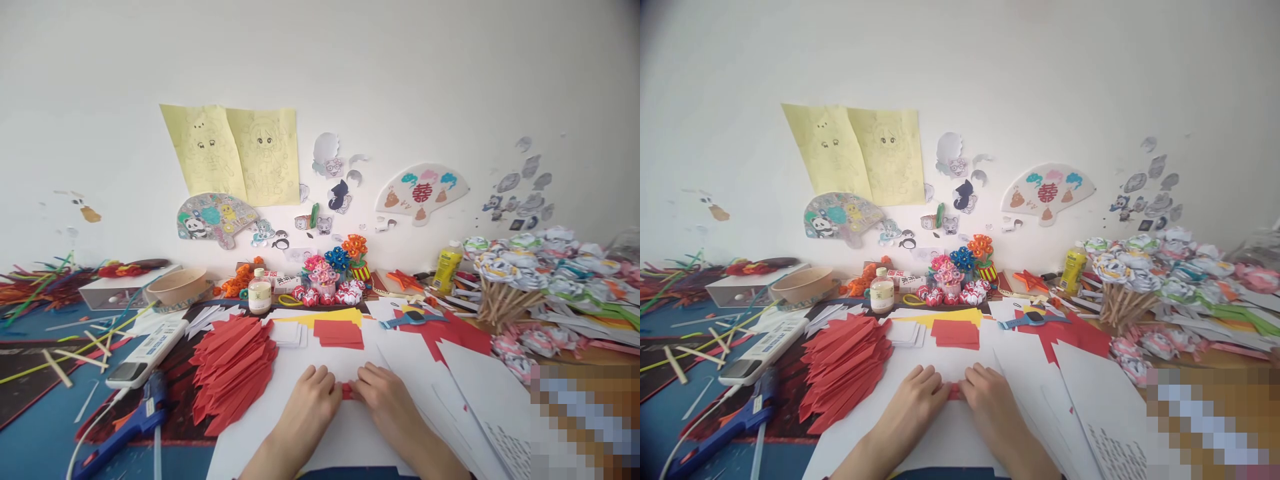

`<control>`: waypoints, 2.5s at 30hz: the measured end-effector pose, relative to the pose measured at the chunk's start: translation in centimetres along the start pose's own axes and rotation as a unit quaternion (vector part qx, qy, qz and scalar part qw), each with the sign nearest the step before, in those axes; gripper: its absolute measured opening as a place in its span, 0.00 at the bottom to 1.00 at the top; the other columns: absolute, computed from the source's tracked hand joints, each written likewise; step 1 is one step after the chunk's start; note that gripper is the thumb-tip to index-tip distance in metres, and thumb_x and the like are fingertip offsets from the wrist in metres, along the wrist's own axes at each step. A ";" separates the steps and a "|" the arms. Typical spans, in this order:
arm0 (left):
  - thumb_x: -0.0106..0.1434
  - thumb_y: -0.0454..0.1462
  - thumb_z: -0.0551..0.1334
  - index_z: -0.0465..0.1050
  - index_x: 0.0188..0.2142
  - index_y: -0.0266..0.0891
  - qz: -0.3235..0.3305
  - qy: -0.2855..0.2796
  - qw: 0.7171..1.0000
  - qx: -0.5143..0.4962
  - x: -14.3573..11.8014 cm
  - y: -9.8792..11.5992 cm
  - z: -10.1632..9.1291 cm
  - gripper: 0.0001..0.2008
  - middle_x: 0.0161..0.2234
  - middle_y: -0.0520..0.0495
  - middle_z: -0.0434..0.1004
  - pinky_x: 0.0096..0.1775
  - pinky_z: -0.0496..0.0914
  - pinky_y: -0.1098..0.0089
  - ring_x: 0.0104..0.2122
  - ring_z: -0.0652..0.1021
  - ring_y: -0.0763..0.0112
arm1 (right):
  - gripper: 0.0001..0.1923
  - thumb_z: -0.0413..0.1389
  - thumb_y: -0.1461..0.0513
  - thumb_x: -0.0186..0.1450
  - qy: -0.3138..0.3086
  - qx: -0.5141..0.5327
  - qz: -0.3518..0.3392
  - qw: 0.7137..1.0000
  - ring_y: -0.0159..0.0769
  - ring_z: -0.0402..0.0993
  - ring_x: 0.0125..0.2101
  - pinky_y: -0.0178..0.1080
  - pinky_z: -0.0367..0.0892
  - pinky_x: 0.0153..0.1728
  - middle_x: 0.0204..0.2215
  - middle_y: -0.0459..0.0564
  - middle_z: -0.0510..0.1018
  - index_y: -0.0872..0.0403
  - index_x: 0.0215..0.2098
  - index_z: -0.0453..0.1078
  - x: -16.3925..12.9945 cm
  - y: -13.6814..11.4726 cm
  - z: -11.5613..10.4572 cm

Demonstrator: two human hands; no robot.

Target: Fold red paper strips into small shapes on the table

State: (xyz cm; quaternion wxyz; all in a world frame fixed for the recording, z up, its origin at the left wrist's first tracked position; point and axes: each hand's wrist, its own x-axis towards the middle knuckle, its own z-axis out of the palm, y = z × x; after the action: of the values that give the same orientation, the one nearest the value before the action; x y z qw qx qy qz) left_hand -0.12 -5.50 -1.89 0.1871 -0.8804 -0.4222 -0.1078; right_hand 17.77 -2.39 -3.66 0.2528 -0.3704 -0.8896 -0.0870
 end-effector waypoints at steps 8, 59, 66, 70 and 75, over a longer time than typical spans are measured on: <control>0.64 0.31 0.57 0.68 0.31 0.39 -0.041 -0.037 0.998 -0.040 0.1 -0.4 -0.5 0.06 0.28 0.50 0.71 0.31 0.58 0.65 0.30 0.70 0.66 | 0.14 0.52 0.73 0.62 -0.008 -0.004 0.037 0.999 0.35 0.66 0.27 0.39 0.51 0.27 0.23 0.45 0.71 0.54 0.22 0.67 -0.2 -0.3 0.0; 0.65 0.29 0.56 0.67 0.29 0.36 0.071 -0.047 0.996 0.024 0.3 -1.0 -2.3 0.07 0.29 0.47 0.69 0.28 0.60 0.66 0.29 0.69 0.65 | 0.13 0.48 0.72 0.65 -0.038 0.073 -0.027 0.996 0.36 0.64 0.32 0.38 0.56 0.33 0.28 0.47 0.71 0.54 0.30 0.70 -0.3 0.7 -2.5; 0.65 0.31 0.57 0.67 0.30 0.35 0.065 -0.060 0.996 0.015 0.3 -1.0 -2.5 0.06 0.30 0.46 0.70 0.29 0.61 0.67 0.30 0.69 0.64 | 0.14 0.47 0.74 0.63 -0.030 0.077 -0.025 0.996 0.36 0.63 0.31 0.38 0.56 0.33 0.26 0.47 0.70 0.55 0.27 0.69 -0.4 0.8 -2.7; 0.65 0.31 0.56 0.68 0.29 0.36 0.056 -0.076 0.996 0.001 0.2 -0.8 -2.9 0.08 0.30 0.47 0.71 0.30 0.62 0.67 0.31 0.70 0.65 | 0.14 0.48 0.75 0.58 -0.049 0.079 -0.028 0.995 0.36 0.62 0.30 0.38 0.54 0.31 0.25 0.48 0.70 0.55 0.25 0.69 -0.4 0.6 -2.7; 0.65 0.28 0.56 0.69 0.29 0.36 0.050 -0.101 0.993 -0.027 -0.3 -0.7 -3.5 0.09 0.29 0.47 0.73 0.30 0.63 0.67 0.31 0.71 0.65 | 0.12 0.51 0.73 0.57 -0.066 0.087 -0.012 0.994 0.36 0.63 0.30 0.40 0.54 0.33 0.23 0.47 0.70 0.53 0.24 0.72 -0.6 0.7 -3.3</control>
State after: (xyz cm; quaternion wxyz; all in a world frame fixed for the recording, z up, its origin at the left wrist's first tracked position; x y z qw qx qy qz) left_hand -1.00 -6.82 1.37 0.1245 -0.9116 -0.3913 -0.0202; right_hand 19.91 -3.42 -1.21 0.2243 -0.3411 -0.9128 0.0125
